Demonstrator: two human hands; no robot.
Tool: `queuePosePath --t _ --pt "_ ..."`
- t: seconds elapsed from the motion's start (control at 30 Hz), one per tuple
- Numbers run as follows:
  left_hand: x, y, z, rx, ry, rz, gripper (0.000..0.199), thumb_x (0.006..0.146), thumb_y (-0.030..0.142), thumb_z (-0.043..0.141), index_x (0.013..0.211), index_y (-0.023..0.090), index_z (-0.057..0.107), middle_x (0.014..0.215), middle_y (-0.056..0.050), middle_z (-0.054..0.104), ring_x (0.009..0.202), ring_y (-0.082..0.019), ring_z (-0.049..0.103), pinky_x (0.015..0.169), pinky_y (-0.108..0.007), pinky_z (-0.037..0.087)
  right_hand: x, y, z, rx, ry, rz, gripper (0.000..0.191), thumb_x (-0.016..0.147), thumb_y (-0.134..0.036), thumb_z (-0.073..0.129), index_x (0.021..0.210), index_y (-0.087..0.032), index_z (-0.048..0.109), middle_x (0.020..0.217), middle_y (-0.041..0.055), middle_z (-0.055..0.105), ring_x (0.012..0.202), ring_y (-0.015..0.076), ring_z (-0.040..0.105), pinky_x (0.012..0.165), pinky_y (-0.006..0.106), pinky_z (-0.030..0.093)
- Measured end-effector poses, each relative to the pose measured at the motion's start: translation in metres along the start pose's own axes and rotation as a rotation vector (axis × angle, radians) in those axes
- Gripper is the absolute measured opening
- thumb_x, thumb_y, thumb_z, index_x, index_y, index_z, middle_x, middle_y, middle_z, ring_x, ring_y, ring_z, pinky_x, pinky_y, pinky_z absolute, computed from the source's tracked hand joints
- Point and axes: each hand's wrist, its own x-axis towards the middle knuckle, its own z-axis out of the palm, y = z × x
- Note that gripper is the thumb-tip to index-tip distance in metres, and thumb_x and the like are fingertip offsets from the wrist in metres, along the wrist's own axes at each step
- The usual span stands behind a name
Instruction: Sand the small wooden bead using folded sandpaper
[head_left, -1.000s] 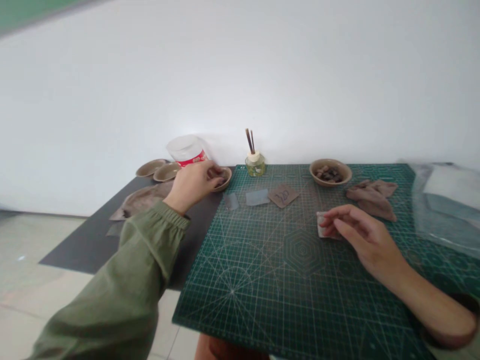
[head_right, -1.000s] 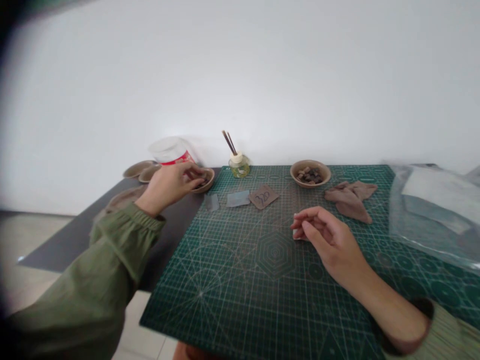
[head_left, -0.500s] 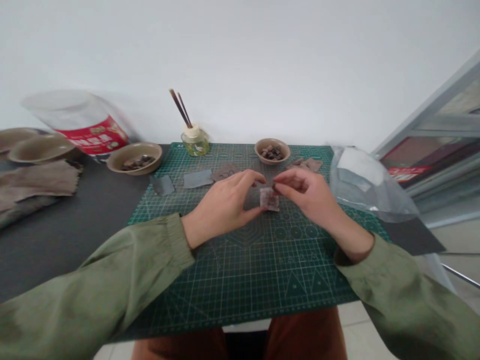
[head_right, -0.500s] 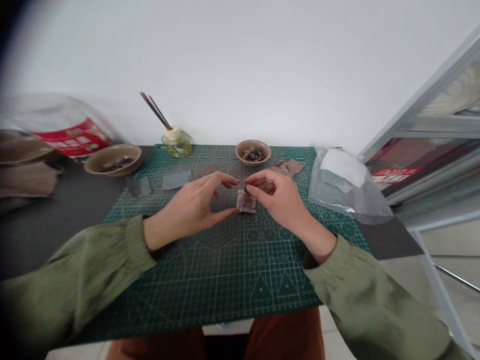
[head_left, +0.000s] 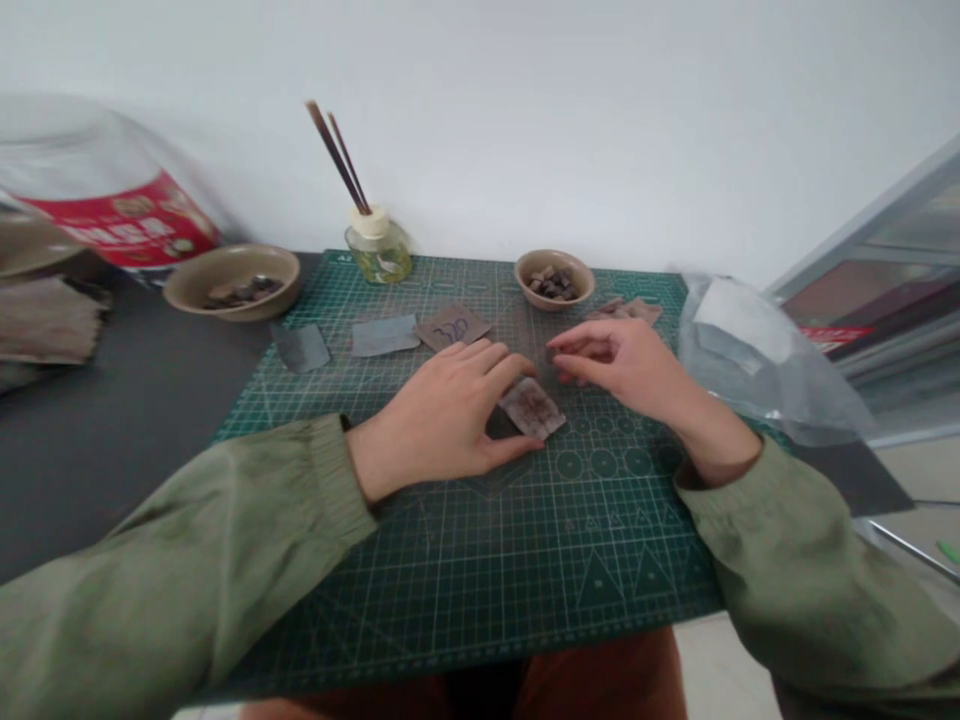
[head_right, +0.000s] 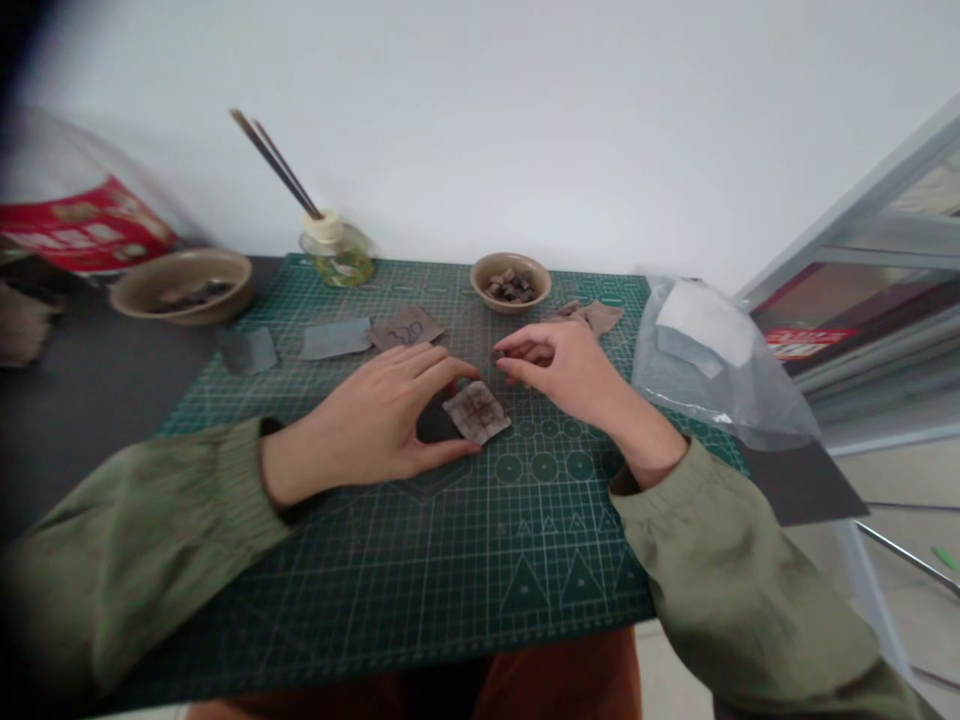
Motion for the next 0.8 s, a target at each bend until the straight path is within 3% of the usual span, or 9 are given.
queuePosePath --t 0.07,0.2,0.3,0.4,0.47,0.53,0.6,0.73,0.8 --pt "-0.001 0.0 0.0 0.002 -0.014 0.016 0.059 0.1 0.062 0.085 0.138 0.02 0.072 0.123 -0.012 0.078 0.112 -0.034 0.074 0.099 -0.048 0.055 -0.002 0.003 0.001 -0.106 0.014 -0.033 0.026 0.101 -0.039 0.087 0.116 -0.019 0.089 0.089 0.0069 0.088 0.078 0.0249 0.084 0.069 0.037 0.065" --pt "-0.003 0.003 0.007 -0.048 -0.009 0.038 0.07 0.096 0.068 0.087 0.145 0.02 0.072 0.132 -0.016 0.074 0.12 -0.037 0.071 0.103 -0.051 0.058 -0.004 0.002 0.003 -0.262 0.087 -0.107 0.028 0.105 -0.044 0.084 0.119 -0.02 0.09 0.094 0.0066 0.088 0.073 0.0221 0.079 0.071 0.038 0.061" --pt "-0.003 0.008 0.011 -0.128 0.013 0.001 0.056 0.097 0.053 0.089 0.14 0.02 0.075 0.133 -0.015 0.075 0.123 -0.037 0.071 0.108 -0.053 0.059 -0.004 0.0 0.003 -0.26 0.124 -0.122 0.03 0.106 -0.045 0.083 0.12 -0.02 0.09 0.094 0.0068 0.088 0.071 0.0212 0.078 0.071 0.038 0.061" --pt "0.001 0.009 0.007 -0.425 0.031 -0.136 0.04 0.098 0.045 0.084 0.131 0.021 0.078 0.127 -0.011 0.079 0.116 -0.032 0.075 0.104 -0.049 0.061 -0.003 -0.001 0.003 -0.174 0.156 -0.09 0.033 0.106 -0.047 0.083 0.12 -0.017 0.089 0.09 0.0073 0.087 0.066 0.0202 0.077 0.065 0.036 0.059" --pt "0.005 0.005 0.001 -0.757 0.012 -0.315 0.037 0.105 0.053 0.071 0.122 0.021 0.079 0.117 -0.011 0.083 0.104 -0.03 0.078 0.094 -0.046 0.064 -0.003 0.0 0.002 -0.093 0.177 -0.057 0.037 0.105 -0.049 0.083 0.119 -0.016 0.088 0.089 0.008 0.087 0.064 0.0191 0.075 0.059 0.033 0.057" --pt "0.009 -0.001 -0.006 -1.028 0.023 -0.427 0.054 0.115 0.057 0.041 0.12 0.019 0.078 0.113 -0.015 0.085 0.104 -0.032 0.081 0.088 -0.047 0.067 -0.001 0.002 0.002 -0.034 0.179 -0.031 0.04 0.105 -0.053 0.082 0.117 -0.015 0.087 0.09 0.0085 0.086 0.061 0.0173 0.073 0.055 0.031 0.055" --pt "0.012 -0.006 -0.013 -1.207 -0.012 -0.494 0.064 0.117 0.053 0.027 0.128 0.017 0.078 0.122 -0.019 0.087 0.111 -0.034 0.083 0.095 -0.053 0.07 0.0 0.003 0.002 -0.013 0.17 -0.022 0.044 0.105 -0.057 0.08 0.116 -0.014 0.086 0.09 0.0092 0.086 0.059 0.0159 0.071 0.052 0.03 0.053" --pt "0.013 -0.013 -0.018 -1.401 -0.075 -0.561 0.068 0.116 0.054 0.025 0.133 0.013 0.078 0.131 -0.025 0.086 0.112 -0.036 0.085 0.1 -0.057 0.07 0.001 0.006 0.003 -0.051 0.15 -0.033 0.047 0.108 -0.06 0.076 0.111 -0.014 0.086 0.086 0.009 0.085 0.056 0.0159 0.069 0.051 0.03 0.052" --pt "0.011 -0.014 -0.016 -1.29 -0.06 -0.511 0.071 0.117 0.057 0.024 0.137 0.012 0.076 0.129 -0.025 0.086 0.109 -0.036 0.085 0.095 -0.054 0.071 0.001 0.007 0.003 -0.093 0.141 -0.045 0.046 0.11 -0.058 0.074 0.112 -0.014 0.086 0.083 0.0079 0.084 0.055 0.0161 0.067 0.051 0.031 0.051"
